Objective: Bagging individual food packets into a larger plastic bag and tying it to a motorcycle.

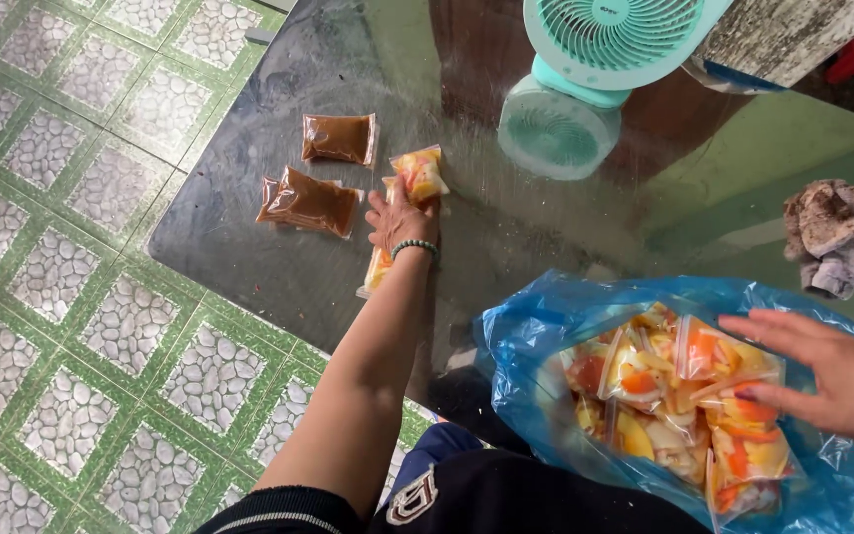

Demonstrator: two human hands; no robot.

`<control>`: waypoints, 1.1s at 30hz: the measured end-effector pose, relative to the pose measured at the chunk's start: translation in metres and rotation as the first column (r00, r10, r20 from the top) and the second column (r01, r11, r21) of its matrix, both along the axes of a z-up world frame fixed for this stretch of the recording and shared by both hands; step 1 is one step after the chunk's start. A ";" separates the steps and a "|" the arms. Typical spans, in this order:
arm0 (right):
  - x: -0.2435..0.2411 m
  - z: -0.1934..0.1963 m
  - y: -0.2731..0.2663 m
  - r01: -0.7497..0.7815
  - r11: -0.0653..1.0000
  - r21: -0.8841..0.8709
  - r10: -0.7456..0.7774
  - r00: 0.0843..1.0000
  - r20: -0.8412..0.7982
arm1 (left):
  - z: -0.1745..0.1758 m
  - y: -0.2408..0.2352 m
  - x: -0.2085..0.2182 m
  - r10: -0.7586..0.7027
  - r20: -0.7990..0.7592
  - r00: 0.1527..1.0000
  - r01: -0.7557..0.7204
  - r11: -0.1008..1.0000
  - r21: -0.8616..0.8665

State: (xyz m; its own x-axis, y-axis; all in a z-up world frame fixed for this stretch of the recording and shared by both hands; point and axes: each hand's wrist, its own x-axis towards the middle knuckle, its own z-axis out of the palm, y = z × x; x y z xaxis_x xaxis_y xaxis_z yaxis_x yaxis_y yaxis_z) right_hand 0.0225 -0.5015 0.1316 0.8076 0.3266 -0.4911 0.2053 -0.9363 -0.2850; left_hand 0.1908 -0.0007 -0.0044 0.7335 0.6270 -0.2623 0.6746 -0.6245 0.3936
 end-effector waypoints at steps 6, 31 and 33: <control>0.094 0.077 0.147 0.008 0.977 0.213 -0.023 0.997 0.070 | -0.016 0.018 -0.019 -0.191 0.272 0.943 0.198 0.980 0.000; 0.180 0.043 0.267 0.287 0.563 0.775 -0.093 0.954 -0.285 | 0.083 0.040 -0.031 0.500 0.686 0.528 0.636 0.302 -0.710; 0.131 0.091 0.213 0.233 0.581 0.780 -0.128 0.972 -0.194 | 0.136 0.007 -0.048 0.503 0.575 0.645 0.626 0.084 -0.776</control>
State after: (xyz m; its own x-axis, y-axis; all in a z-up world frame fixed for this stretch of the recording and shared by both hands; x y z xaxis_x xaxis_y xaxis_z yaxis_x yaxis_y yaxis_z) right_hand 0.1535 -0.2881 0.2229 0.8550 0.4809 -0.1942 -0.0218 -0.3409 -0.9398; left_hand 0.1429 0.0059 0.1320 0.9805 0.1963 0.0038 -0.1282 0.6254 0.7697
